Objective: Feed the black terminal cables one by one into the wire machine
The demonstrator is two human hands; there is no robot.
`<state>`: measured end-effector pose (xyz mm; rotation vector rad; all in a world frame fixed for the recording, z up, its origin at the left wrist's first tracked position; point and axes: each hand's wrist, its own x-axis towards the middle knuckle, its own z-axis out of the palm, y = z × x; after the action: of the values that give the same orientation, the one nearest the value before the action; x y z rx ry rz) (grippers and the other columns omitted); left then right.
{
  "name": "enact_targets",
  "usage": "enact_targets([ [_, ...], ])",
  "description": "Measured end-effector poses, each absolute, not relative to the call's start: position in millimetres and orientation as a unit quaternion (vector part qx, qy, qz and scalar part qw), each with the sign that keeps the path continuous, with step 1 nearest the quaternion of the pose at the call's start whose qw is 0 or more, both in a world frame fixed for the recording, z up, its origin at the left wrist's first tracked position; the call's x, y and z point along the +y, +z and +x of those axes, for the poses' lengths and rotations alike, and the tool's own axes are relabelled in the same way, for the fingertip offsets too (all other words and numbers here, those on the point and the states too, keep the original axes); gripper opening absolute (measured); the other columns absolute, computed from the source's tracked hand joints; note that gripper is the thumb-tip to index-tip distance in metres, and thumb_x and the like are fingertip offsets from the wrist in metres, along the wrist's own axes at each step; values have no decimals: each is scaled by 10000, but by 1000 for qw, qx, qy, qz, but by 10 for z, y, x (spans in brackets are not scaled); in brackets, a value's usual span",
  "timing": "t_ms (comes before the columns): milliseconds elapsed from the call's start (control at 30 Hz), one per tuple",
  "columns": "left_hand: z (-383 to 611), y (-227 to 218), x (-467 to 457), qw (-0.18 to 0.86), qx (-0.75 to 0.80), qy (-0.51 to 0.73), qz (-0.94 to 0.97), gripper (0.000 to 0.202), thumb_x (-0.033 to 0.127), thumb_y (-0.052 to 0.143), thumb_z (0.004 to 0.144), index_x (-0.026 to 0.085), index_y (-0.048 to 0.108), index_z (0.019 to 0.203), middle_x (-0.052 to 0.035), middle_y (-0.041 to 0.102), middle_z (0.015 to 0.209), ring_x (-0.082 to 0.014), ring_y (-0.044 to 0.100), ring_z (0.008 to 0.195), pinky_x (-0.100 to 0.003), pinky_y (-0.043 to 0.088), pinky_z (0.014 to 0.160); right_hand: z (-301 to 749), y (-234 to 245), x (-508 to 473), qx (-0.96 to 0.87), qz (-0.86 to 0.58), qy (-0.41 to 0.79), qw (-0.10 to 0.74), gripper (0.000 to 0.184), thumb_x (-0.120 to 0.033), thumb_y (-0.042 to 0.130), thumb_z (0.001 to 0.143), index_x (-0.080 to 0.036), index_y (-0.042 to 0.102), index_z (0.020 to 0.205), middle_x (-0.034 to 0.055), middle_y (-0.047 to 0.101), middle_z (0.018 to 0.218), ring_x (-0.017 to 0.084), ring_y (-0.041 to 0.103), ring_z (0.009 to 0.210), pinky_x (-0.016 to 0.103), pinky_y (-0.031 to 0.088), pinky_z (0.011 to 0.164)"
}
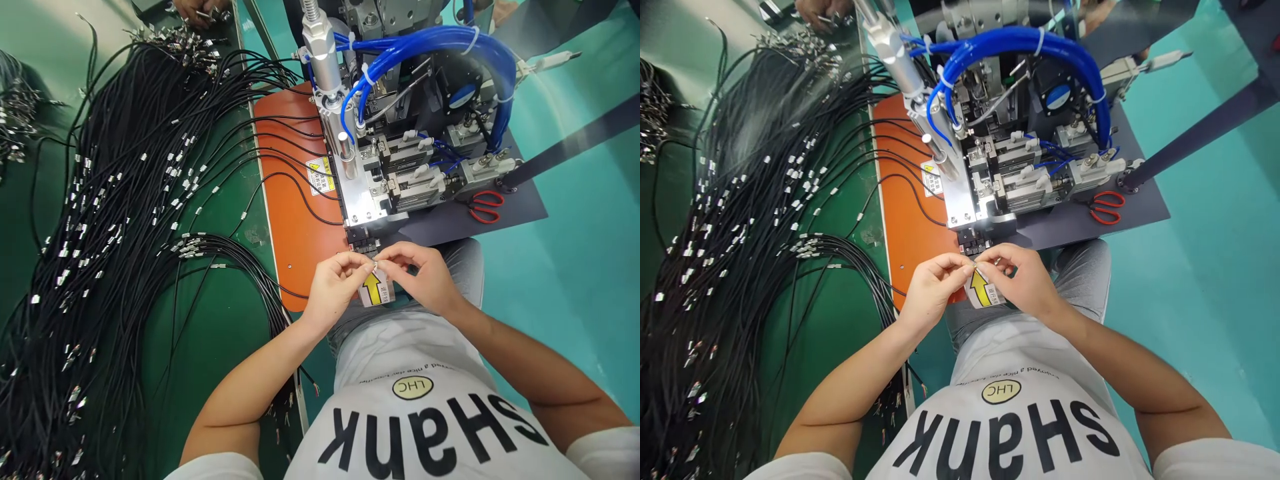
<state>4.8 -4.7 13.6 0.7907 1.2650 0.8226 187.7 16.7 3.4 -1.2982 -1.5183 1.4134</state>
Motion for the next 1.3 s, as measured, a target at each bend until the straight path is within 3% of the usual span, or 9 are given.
enact_targets([
  [467, 50, 134, -44, 650, 577, 352, 347, 242, 400, 731, 816, 172, 678, 876, 46, 514, 607, -47, 438, 488, -171, 395, 451, 1807, 16, 152, -543, -490, 583, 355, 72, -264, 715, 827, -194, 700, 822, 10, 698, 784, 132, 618, 704, 268, 476, 642],
  [1300, 96, 124, -72, 648, 575, 380, 325, 225, 387, 718, 830, 174, 657, 866, 22, 548, 687, -50, 410, 534, -166, 383, 469, 1746, -35, 128, -492, -500, 605, 377, 114, -300, 728, 820, -187, 713, 831, 25, 720, 798, 153, 653, 731, 284, 486, 664],
])
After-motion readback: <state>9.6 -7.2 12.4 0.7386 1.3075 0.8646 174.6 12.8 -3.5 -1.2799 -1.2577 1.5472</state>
